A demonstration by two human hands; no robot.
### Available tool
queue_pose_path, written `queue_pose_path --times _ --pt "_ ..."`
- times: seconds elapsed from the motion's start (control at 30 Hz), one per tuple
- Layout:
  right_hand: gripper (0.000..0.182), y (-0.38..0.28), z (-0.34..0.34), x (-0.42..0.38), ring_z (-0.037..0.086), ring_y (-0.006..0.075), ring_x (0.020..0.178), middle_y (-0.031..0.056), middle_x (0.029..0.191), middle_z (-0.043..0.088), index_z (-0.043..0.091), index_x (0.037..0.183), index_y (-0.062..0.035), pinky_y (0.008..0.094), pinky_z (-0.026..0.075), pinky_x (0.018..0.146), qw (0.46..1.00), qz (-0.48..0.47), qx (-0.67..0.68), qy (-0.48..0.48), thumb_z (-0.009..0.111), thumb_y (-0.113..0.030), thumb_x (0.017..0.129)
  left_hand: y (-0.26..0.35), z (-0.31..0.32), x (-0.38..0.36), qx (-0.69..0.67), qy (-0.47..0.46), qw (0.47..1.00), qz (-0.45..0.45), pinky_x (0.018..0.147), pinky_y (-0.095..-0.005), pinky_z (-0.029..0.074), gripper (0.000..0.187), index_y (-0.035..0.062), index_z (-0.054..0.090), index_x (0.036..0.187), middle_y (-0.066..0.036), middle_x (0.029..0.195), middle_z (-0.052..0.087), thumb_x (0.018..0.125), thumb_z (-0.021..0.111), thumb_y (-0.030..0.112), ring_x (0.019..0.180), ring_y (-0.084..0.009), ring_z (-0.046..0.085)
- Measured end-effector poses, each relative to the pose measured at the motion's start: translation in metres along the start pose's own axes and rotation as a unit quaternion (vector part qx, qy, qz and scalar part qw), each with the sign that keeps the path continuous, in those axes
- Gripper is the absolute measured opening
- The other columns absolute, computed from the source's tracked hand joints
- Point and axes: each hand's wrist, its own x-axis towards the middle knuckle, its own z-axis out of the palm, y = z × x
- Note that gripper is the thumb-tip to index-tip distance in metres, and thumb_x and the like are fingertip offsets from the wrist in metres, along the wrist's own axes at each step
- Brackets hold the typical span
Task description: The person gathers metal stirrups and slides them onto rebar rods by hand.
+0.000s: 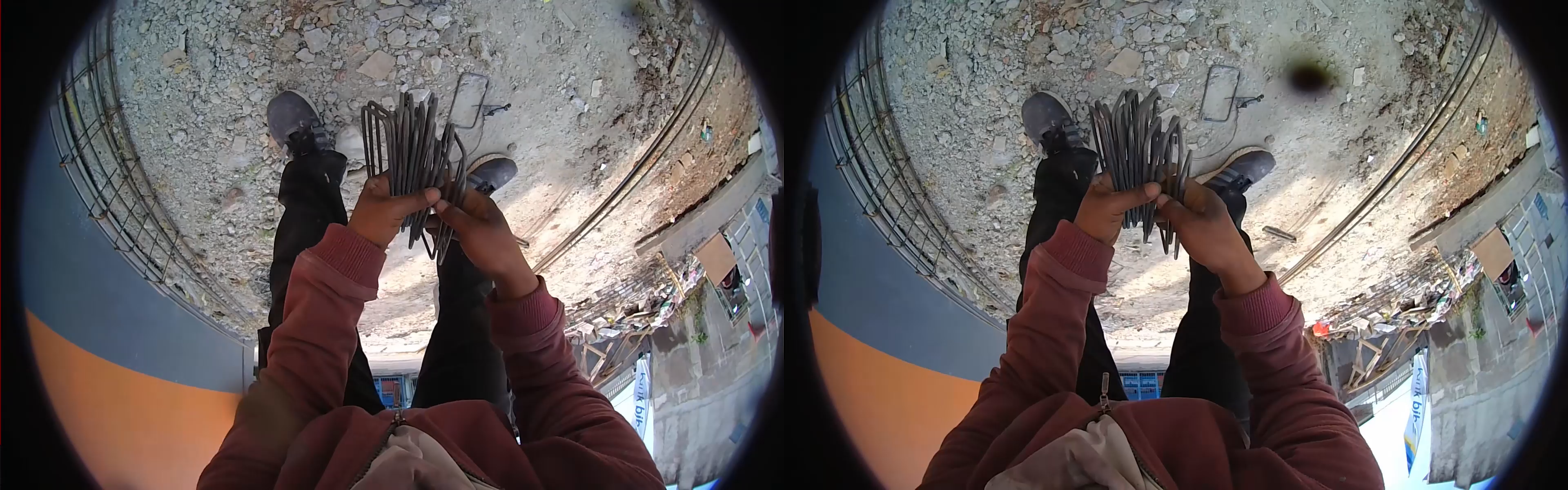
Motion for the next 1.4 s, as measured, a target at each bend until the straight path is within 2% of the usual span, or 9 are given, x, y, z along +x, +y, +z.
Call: queue_pose_path --times 0.13,0.3,0.43,0.57,0.67,0.83,1.03,1.27,1.4 --pt "0.024 0.004 -0.007 -0.032 0.049 0.0046 0.072 0.0011 0.080 0.057 0.052 0.105 0.0038 0.0202 0.041 0.064 0.994 -0.043 -0.018 0.099 0.046 -0.010 0.087 -0.013 0.016 -0.008 0.029 -0.048 0.998 0.007 0.074 -0.0238 0.046 0.025 0.0016 0.058 0.099 -0.006 0.088 0.062 0.075 0.064 0.007 0.083 -0.0120 0.059" --pt "0.027 -0.006 0.005 -0.092 0.055 0.0371 0.069 0.0233 0.077 0.057 0.053 0.102 0.0041 0.0347 0.044 0.062 0.881 -0.206 -0.391 0.167 0.049 -0.008 0.079 -0.024 0.047 -0.047 -0.066 -0.082 0.994 -0.030 0.075 -0.0258 0.047 0.024 0.0020 0.056 0.099 -0.005 0.086 0.062 0.076 0.062 0.006 0.081 -0.0135 0.060" --pt "0.027 -0.047 0.014 -0.157 0.055 0.0319 0.061 0.0127 0.069 0.058 0.058 0.096 -0.0052 0.0370 0.043 0.054 0.749 -0.235 -0.601 0.151 0.058 -0.019 0.072 -0.007 0.069 -0.107 -0.129 -0.107 0.985 -0.038 0.075 -0.0286 0.049 0.025 0.0017 0.053 0.101 -0.007 0.088 0.061 0.077 0.060 0.004 0.079 -0.0173 0.061" --pt "0.032 -0.101 0.045 -0.229 0.056 0.0248 0.061 0.0104 0.066 0.057 0.057 0.087 -0.0044 0.0332 0.043 0.052 0.821 -0.177 -0.506 0.200 0.067 -0.027 0.067 0.051 0.102 -0.199 -0.119 -0.117 0.985 -0.051 0.069 -0.0326 0.051 0.023 0.0011 0.053 0.098 -0.010 0.083 0.061 0.075 0.060 0.003 0.076 -0.0222 0.061" --pt "0.035 -0.120 0.052 -0.263 0.057 0.0184 0.064 0.0076 0.070 0.057 0.056 0.091 -0.0028 0.0304 0.043 0.053 0.837 -0.312 -0.392 0.220 0.068 -0.027 0.069 0.090 0.113 -0.267 -0.015 -0.115 0.992 -0.048 0.067 -0.0330 0.052 0.023 0.0009 0.054 0.096 -0.011 0.079 0.061 0.075 0.061 0.002 0.073 -0.0220 0.062" --pt "0.055 -0.141 0.091 -0.317 0.033 0.0224 0.121 0.0144 0.126 0.040 0.041 0.123 -0.0037 0.0321 0.023 0.100 0.898 -0.404 -0.173 0.027 0.035 -0.045 0.088 0.143 0.141 -0.366 0.076 -0.144 0.979 -0.125 0.074 -0.0366 0.051 0.028 -0.0019 0.052 0.101 -0.016 0.089 0.061 0.075 0.062 0.003 0.082 -0.0250 0.062" --pt "0.058 -0.069 0.129 -0.355 0.041 0.0198 0.111 0.0118 0.116 0.048 0.045 0.121 -0.0068 0.0313 0.030 0.095 0.946 -0.269 0.037 -0.179 0.026 -0.051 0.089 0.137 0.143 -0.425 0.029 -0.267 0.913 -0.307 0.087 -0.0421 0.044 0.035 -0.0016 0.045 0.111 -0.020 0.107 0.054 0.079 0.057 0.007 0.101 -0.0286 0.054" --pt "0.054 0.010 0.127 -0.398 0.048 0.0184 0.092 0.0116 0.105 0.051 0.047 0.112 -0.0029 0.0316 0.036 0.084 0.849 -0.380 0.023 0.366 0.029 -0.048 0.089 0.105 0.171 -0.450 0.219 -0.213 0.910 -0.280 0.084 -0.0420 0.046 0.033 -0.0014 0.044 0.113 -0.019 0.107 0.054 0.083 0.053 0.009 0.100 -0.0291 0.054" --pt "0.031 0.059 0.135 -0.465 0.052 0.0090 0.072 0.0047 0.080 0.055 0.048 0.102 0.0010 0.0234 0.043 0.061 0.877 -0.368 0.206 0.230 0.056 -0.022 0.083 0.050 0.172 -0.465 0.335 -0.208 0.896 -0.205 0.079 -0.0395 0.050 0.027 -0.0008 0.046 0.111 -0.017 0.102 0.056 0.085 0.049 0.008 0.092 -0.0287 0.058"
